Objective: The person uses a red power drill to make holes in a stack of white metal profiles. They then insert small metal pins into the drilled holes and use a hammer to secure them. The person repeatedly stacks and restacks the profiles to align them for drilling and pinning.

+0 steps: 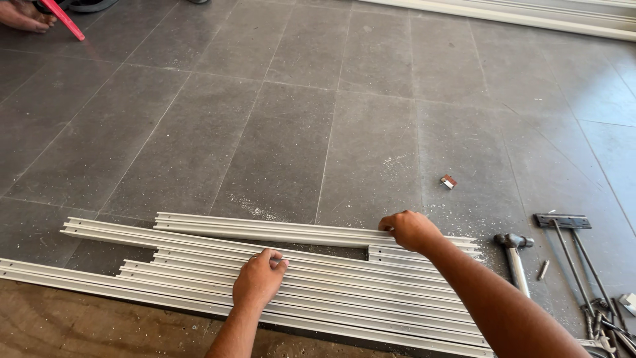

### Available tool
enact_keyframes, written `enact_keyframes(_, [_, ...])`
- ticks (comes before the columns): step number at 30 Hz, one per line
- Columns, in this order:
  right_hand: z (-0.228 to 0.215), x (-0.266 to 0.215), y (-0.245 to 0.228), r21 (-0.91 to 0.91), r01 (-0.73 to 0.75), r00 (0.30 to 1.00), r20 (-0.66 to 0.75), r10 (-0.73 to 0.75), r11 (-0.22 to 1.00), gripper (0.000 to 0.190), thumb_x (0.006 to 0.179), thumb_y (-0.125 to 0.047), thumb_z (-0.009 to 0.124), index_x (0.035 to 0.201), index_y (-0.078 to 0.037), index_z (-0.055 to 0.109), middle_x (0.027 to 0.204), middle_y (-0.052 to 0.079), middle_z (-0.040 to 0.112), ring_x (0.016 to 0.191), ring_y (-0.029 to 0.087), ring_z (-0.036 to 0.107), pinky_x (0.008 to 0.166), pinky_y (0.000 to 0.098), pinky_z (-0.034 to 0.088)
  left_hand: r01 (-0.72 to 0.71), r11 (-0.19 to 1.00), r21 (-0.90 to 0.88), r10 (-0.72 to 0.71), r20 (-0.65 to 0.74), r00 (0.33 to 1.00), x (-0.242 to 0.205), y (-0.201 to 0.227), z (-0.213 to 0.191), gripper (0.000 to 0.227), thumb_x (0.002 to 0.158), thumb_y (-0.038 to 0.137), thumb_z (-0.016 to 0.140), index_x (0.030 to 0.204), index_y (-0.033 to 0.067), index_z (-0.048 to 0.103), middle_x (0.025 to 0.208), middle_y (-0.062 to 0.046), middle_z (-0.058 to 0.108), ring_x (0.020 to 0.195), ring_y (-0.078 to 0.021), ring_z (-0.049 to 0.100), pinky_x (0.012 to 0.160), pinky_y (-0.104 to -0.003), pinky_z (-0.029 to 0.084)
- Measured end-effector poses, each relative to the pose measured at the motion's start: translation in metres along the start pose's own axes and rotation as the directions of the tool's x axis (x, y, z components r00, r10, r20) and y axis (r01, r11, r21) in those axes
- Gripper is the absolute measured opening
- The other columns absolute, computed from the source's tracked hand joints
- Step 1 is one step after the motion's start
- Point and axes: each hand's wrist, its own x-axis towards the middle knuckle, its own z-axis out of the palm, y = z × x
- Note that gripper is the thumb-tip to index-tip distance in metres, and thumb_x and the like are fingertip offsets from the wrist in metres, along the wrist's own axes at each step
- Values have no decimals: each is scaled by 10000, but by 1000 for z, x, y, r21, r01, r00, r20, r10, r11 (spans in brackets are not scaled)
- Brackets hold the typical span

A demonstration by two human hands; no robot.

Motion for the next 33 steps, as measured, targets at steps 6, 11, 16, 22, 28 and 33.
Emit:
enact_keyframes(6, [5, -4, 8, 78, 4, 998, -62, 1, 997, 270, 1031, -358, 543, 1229, -242, 685, 1131, 13, 777, 1010, 225, 747, 937, 411, 586, -92, 996, -10, 92, -53, 994, 11, -19, 14, 368, 917, 493, 673, 1204, 263, 694, 1148, 34, 765, 1039, -173, 734, 901, -387, 593])
enact_keyframes(11, [7, -16, 6, 101, -24, 1000, 2, 24, 995, 450, 971, -521, 616, 1326, -244, 623, 1287, 52, 688, 1176, 280, 655, 1016, 450, 519, -68, 998, 19, 69, -28, 997, 11, -18, 13, 364, 928, 496, 664, 1208, 265, 697, 1176, 45, 747, 1102, -176, 709, 936, -399, 577])
enact_keyframes(16, [11, -24, 9, 132, -132, 991, 25, 130, 982, 441, 984, -492, 588, 1373, -286, 618, 1275, 53, 704, 1175, 282, 680, 1030, 435, 534, -63, 998, 3, 63, -27, 998, 7, -16, 10, 346, 932, 472, 653, 1202, 262, 701, 1168, 60, 746, 1103, -166, 713, 940, -400, 587])
enact_keyframes(22, [17, -32, 10, 170, -189, 978, -56, 201, 967, 411, 978, -510, 582, 1309, -280, 664, 1242, 44, 709, 1178, 280, 668, 975, 446, 553, -51, 998, 20, 51, -15, 999, 9, -16, 10, 347, 945, 468, 651, 1222, 263, 697, 1165, 50, 749, 1108, -179, 703, 959, -419, 563])
enact_keyframes(28, [23, -32, 12, 164, -200, 978, -30, 207, 966, 442, 1004, -512, 540, 1349, -248, 621, 1308, 47, 672, 1214, 290, 642, 1006, 471, 526, -60, 997, 40, 61, -25, 998, 12, -20, 13, 360, 940, 477, 659, 1225, 263, 707, 1170, 41, 752, 1099, -187, 713, 945, -407, 575])
enact_keyframes(33, [27, -36, 6, 154, -234, 970, -29, 242, 960, 475, 1013, -534, 511, 1393, -258, 581, 1348, 39, 644, 1281, 260, 593, 1139, 513, 380, -60, 997, 43, 60, -17, 998, 14, -22, 15, 358, 939, 473, 656, 1221, 259, 711, 1156, 35, 754, 1083, -188, 729, 927, -403, 589])
